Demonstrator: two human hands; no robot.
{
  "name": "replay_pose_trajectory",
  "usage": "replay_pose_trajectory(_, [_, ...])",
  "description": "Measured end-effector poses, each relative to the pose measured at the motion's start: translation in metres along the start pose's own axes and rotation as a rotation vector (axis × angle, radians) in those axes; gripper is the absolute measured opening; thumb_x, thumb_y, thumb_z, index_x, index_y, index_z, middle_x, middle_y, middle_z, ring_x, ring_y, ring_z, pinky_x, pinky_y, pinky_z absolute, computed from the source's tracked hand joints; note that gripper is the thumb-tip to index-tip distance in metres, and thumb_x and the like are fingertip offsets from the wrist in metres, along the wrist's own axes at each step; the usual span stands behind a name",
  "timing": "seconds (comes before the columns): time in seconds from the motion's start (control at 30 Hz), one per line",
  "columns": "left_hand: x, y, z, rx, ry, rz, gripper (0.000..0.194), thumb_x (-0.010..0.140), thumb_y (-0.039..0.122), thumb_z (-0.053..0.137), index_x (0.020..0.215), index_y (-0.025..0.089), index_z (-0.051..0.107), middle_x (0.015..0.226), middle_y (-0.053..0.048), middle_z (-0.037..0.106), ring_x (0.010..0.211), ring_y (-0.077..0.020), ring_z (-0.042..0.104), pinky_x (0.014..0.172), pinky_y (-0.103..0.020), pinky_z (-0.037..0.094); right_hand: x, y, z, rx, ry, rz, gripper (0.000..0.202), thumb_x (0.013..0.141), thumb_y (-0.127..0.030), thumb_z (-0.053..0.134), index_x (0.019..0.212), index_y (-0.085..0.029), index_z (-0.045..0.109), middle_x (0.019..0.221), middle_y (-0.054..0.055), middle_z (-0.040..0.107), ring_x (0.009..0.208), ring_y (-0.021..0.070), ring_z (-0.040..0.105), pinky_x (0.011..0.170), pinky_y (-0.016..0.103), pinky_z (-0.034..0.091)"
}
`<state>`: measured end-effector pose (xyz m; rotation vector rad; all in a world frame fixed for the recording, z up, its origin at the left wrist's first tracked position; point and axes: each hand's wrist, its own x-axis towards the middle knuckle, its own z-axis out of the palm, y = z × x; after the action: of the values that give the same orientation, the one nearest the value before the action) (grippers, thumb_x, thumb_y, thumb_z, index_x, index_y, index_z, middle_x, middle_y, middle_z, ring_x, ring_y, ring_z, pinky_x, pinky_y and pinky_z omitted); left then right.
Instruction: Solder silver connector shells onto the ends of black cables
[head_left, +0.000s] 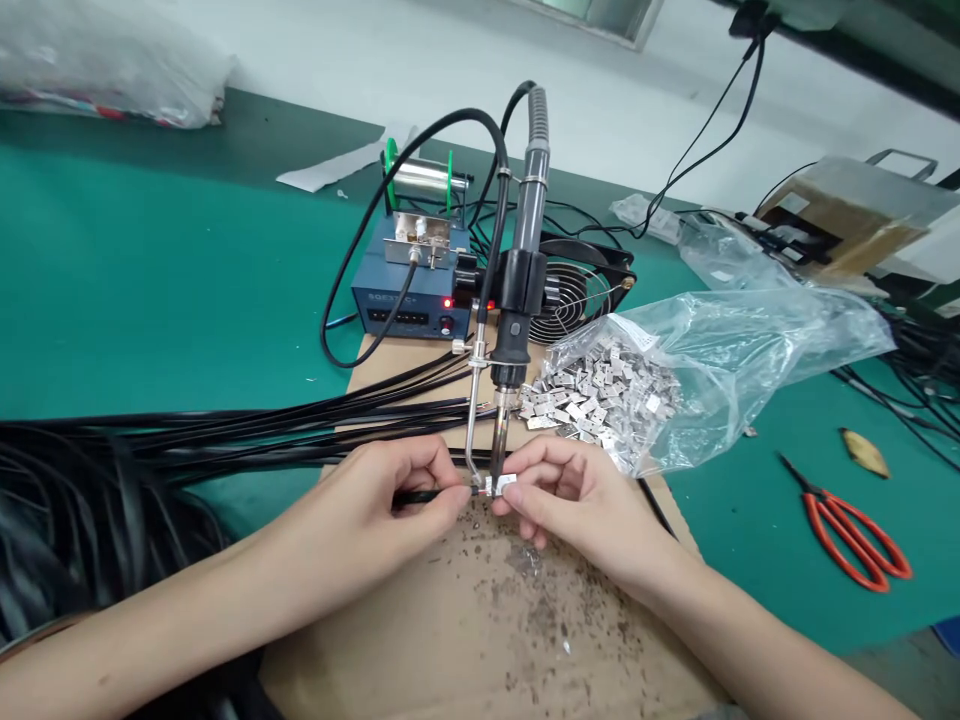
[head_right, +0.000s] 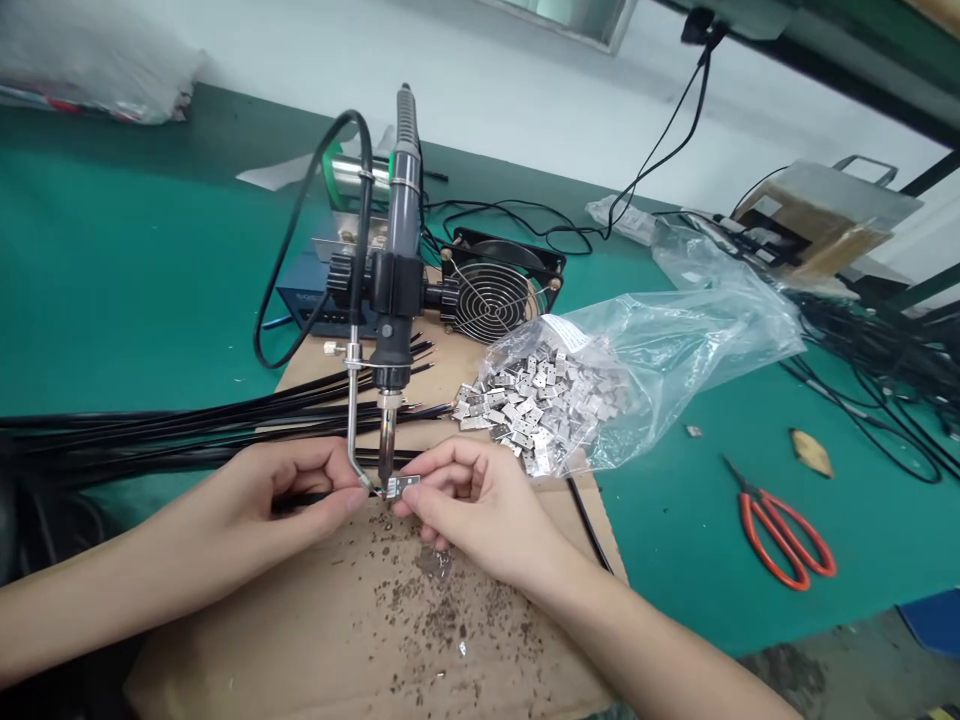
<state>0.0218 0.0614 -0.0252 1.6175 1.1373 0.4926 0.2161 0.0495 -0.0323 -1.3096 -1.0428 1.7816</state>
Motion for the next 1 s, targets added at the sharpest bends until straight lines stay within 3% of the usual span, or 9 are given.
replay_pose_trajectory(0.17, [-0.0034, -0.0021, 0.0004, 0.005, 0.009, -0.025, 0.019, 0.081, 0.033, 0.054, 0.066, 0.021, 0.057, 0.055, 0.007, 0.048, 0.052, -0.0108, 0.038, 0.049, -0.022, 0.027, -0.0016, -0.0007, 0.001, 0.008, -0.007, 0.003, 0.018, 0.06, -0.016, 0.079, 0.072, -0.018, 0.066, 0.062, 0.0, 0.073, 0.042, 0.0065, 0.053, 0.042, 0.02, 0.042])
replay_pose_trajectory(0.57, [-0.0059, -0.0057, 0.0004, 0.03, 0.012, -0.089, 0.02, 0.081, 0.037, 0.056, 0.069, 0.022, 0.058, 0.065, 0.003, 0.063, 0.065, -0.0155, 0.055, 0.059, -0.025, 0.037, -0.004, -0.0037, 0.0011, 0.025, 0.003, -0.006, 0.017, 0.06, -0.015, 0.081, 0.072, -0.018, 0.068, 0.061, 0.0, 0.074, 0.042, 0.0057, 0.053, 0.044, 0.019, 0.042])
replay_pose_trajectory(1.0, [-0.0071, -0.0003, 0.0014, -0.013, 0.032, -0.102, 0.02, 0.078, 0.039, 0.058, 0.068, 0.021, 0.058, 0.062, 0.004, 0.061, 0.059, -0.0134, 0.048, 0.053, -0.023, 0.034, -0.0041, 0.0008, -0.0035, 0.044, -0.084, -0.092, 0.015, 0.069, -0.018, 0.083, 0.076, -0.02, 0.071, 0.063, 0.002, 0.076, 0.053, 0.0105, 0.064, 0.047, 0.019, 0.043])
